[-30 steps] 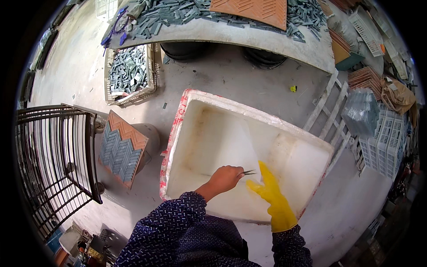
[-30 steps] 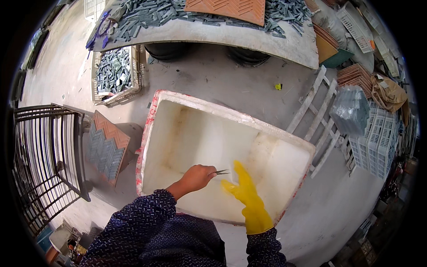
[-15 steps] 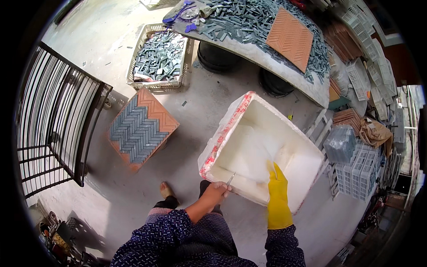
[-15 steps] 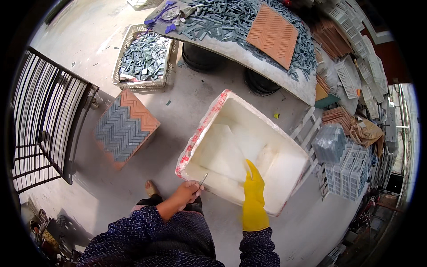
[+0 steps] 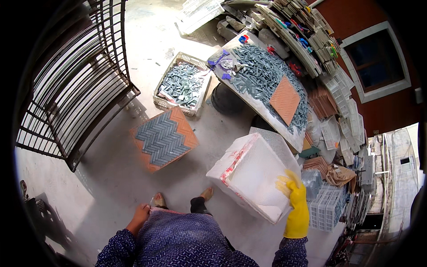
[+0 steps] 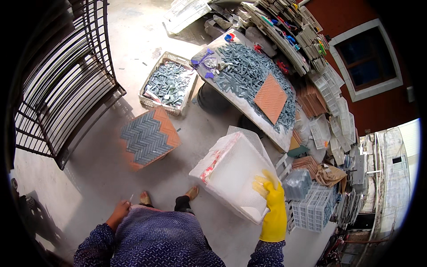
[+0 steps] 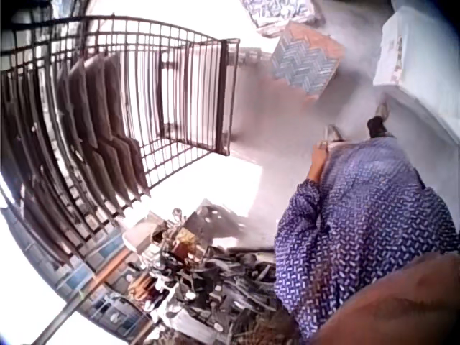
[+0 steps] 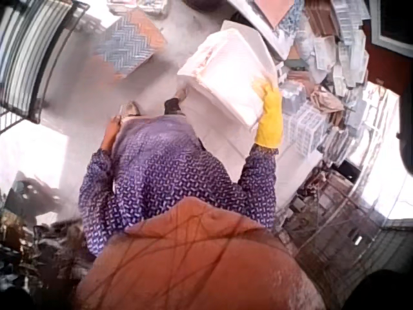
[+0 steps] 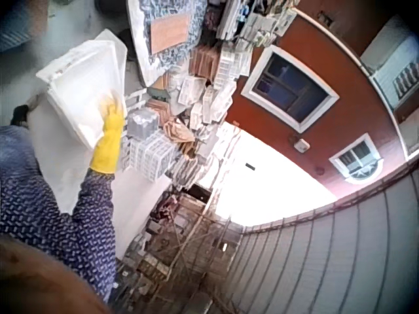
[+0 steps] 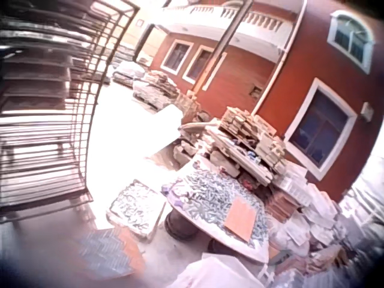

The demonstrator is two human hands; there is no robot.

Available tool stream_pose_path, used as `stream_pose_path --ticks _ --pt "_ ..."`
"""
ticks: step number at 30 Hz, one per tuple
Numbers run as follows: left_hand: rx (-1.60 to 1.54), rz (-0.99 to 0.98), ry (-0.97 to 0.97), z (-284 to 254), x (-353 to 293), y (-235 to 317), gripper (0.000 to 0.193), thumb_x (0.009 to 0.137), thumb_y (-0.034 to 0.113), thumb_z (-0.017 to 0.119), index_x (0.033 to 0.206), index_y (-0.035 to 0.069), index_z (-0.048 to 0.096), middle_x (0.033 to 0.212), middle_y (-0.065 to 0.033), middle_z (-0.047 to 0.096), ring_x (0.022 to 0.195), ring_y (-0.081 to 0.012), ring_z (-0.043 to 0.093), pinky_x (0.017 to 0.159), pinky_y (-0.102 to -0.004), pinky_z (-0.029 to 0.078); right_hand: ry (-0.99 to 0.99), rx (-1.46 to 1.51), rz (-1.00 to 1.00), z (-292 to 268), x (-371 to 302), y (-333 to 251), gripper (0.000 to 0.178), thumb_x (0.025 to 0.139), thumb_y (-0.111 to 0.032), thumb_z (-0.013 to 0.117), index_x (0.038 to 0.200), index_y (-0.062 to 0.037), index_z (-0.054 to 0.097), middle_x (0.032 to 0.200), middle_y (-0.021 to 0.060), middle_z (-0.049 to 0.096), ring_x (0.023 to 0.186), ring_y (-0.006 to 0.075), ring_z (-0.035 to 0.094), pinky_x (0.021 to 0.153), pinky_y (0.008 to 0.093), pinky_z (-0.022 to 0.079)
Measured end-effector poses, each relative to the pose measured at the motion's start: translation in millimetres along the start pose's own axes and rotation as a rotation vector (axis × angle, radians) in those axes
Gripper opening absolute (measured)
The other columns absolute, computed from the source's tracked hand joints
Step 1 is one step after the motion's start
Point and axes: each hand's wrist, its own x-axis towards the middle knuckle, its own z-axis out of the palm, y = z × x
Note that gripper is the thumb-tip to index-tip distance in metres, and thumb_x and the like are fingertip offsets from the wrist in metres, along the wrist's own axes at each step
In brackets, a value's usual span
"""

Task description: The person places small rectangular tiles onto a mesh sheet using tweezers and a gloved hand, then wipes the surface and places the sheet on a drying rack. The person repeats this process with multiple sheets, retrieving tiles from a nearby container.

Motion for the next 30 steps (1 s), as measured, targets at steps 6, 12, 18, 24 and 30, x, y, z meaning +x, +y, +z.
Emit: stream_pose_path --ticks 6,12,18,24,30 --pt "-0.239 -0.027 0.193 -13.5 -23.5 -25.8 0.023 0.083 0.016 0.044 0.072 0.002 0.058 0.055 -0.0017 0.051 0.046 -0.0110 0.044 0.045 -0.0260 0.035 -0.191 0.123 0.149 108.7 42.6 2.9 0.029 0.090 -0.013 0.044 0.113 -0.0002 0.056 0.113 0.0162 0.056 0.094 0.0249 0.059 0.080 0.0276 0.049" --pt "-0.236 -0.106 0.299 10.7 -33.4 -64.3 0.021 0.084 0.016 0.044 0.076 0.002 0.057 0.058 -0.0010 0.051 0.052 -0.0102 0.046 0.050 -0.0245 0.037 -0.397 0.057 0.312 238.6 100.4 41.8 0.029 0.092 -0.015 0.042 0.112 -0.0018 0.058 0.115 0.0153 0.055 0.098 0.0234 0.058 0.086 0.0267 0.046" --pt "-0.477 -0.275 0.429 51.3 -44.6 -81.2 0.021 0.085 0.016 0.044 0.078 0.002 0.057 0.059 -0.0009 0.052 0.054 -0.0099 0.047 0.051 -0.0233 0.038 -0.739 0.139 0.327 322.0 194.7 139.3 0.030 0.092 -0.016 0.041 0.113 -0.0008 0.057 0.111 0.0147 0.057 0.097 0.0234 0.057 0.086 0.0290 0.047" --pt "-0.540 -0.411 0.419 99.6 -29.1 -58.7 0.023 0.087 0.017 0.044 0.079 0.002 0.058 0.060 -0.0004 0.053 0.056 -0.0100 0.048 0.056 -0.0235 0.039 -0.922 0.064 0.342 381.0 240.4 190.6 0.031 0.091 -0.015 0.041 0.114 0.0000 0.056 0.109 0.0146 0.059 0.094 0.0213 0.059 0.084 0.0276 0.047" --pt "-0.561 -0.390 0.319 126.8 5.0 -17.9 0.022 0.088 0.016 0.042 0.083 0.002 0.058 0.063 -0.0004 0.053 0.057 -0.0100 0.048 0.057 -0.0234 0.039 -1.039 0.102 0.407 401.0 264.4 212.9 0.032 0.092 -0.017 0.041 0.115 0.0005 0.055 0.112 0.0144 0.057 0.094 0.0217 0.058 0.084 0.0282 0.047"
